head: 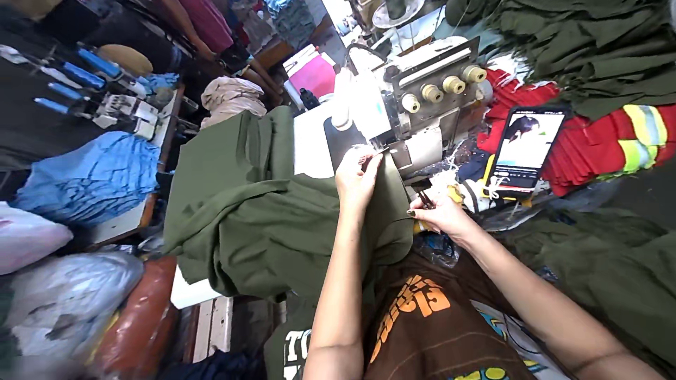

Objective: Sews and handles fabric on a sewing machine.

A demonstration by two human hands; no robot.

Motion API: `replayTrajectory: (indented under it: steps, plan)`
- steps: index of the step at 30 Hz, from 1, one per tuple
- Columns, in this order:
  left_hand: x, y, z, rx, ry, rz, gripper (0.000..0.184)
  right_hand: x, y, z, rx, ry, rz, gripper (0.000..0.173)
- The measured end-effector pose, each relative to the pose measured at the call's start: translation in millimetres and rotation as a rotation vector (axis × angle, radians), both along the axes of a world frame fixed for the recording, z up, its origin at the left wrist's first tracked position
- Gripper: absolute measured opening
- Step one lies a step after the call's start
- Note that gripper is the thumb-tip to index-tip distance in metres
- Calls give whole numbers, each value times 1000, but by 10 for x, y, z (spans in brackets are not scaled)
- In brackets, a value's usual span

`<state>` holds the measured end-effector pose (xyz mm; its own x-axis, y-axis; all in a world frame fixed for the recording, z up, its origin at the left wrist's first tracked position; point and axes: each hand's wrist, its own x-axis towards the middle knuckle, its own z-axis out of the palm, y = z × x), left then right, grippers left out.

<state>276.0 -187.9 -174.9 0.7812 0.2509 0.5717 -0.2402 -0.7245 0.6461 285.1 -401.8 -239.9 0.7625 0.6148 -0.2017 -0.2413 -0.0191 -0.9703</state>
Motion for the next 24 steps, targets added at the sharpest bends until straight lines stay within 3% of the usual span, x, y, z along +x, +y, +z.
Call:
replayTrajectory:
  steps: [3,8,15,21,24]
  plan:
    - [-69,11,65,-12,67,-12,10,-48,6,-33,-90,-101,-46,9]
    - [-254,84,182,-108,265,58,9,-198,-69,-57,-71,-39,-113,10]
    - [-324,68,251,-64,335,103,8,-277,-54,-100,-4,64,-102,39]
    - [-254,21,244,-20,368,185,6,-284,-84,-82,-24,28,-50,30]
    - [-238,7,178,125,268,163,12,-289,-81,-57,-35,-1,-26,27]
